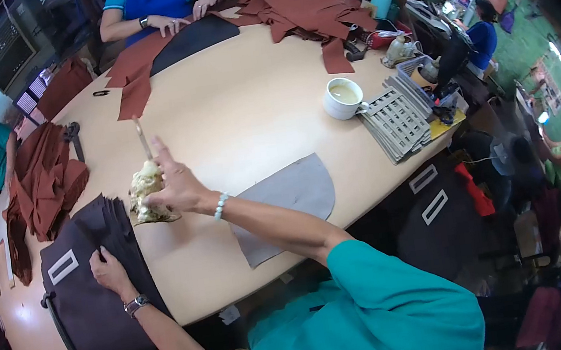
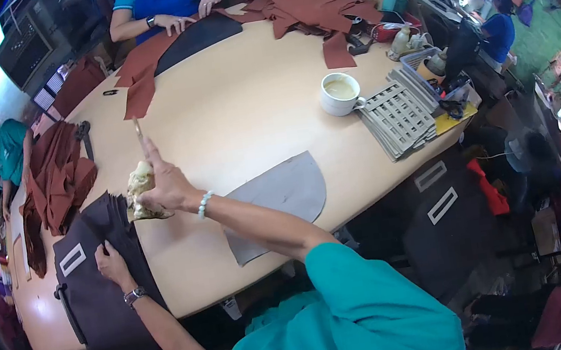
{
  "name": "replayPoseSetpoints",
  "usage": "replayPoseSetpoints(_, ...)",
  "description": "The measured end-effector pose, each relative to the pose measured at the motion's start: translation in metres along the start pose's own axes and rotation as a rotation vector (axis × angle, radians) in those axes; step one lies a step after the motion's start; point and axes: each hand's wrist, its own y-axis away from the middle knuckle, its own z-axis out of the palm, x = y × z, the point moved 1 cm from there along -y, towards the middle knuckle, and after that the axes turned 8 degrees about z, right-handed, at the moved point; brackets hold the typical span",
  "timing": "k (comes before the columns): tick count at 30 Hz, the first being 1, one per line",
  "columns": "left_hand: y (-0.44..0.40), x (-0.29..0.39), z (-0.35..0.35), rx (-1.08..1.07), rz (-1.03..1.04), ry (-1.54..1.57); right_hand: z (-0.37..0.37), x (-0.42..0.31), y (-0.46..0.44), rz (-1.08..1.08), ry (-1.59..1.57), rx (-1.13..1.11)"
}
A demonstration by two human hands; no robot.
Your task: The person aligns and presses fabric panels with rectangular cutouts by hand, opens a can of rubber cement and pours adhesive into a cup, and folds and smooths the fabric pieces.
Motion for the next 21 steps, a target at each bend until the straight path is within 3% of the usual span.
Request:
replayPoseSetpoints(4,0.002,0.004,0.0,0.052,0.049,-0.008,-0.082,-0.02,0.004,-0.197,-0.222,0.177)
replayPoseSetpoints(6,0.001,0.005,-0.001,0.047,0.074,-0.012,-0.146,-0.035,0.007,-0.351,-0.094,0.284)
replayPoseSetpoints(7,0.002,0.007,-0.003,0.041,0.079,-0.028,-0.183,-0.04,0.007,-0.358,0.125,0.416)
replayPoseSetpoints(12,0.002,0.006,-0.001,0.021,0.092,-0.025,-0.334,-0.056,0.025,-0.126,0.917,0.91)
replayPoseSetpoints(16,0.003,0.003,0.002,0.031,0.094,-0.028,-0.405,-0.03,0.033,0.173,1.036,1.044)
replayPoseSetpoints(21,0.002,0.002,0.002,0.007,0.096,-0.048,-0.434,0.014,0.039,0.327,1.145,1.125)
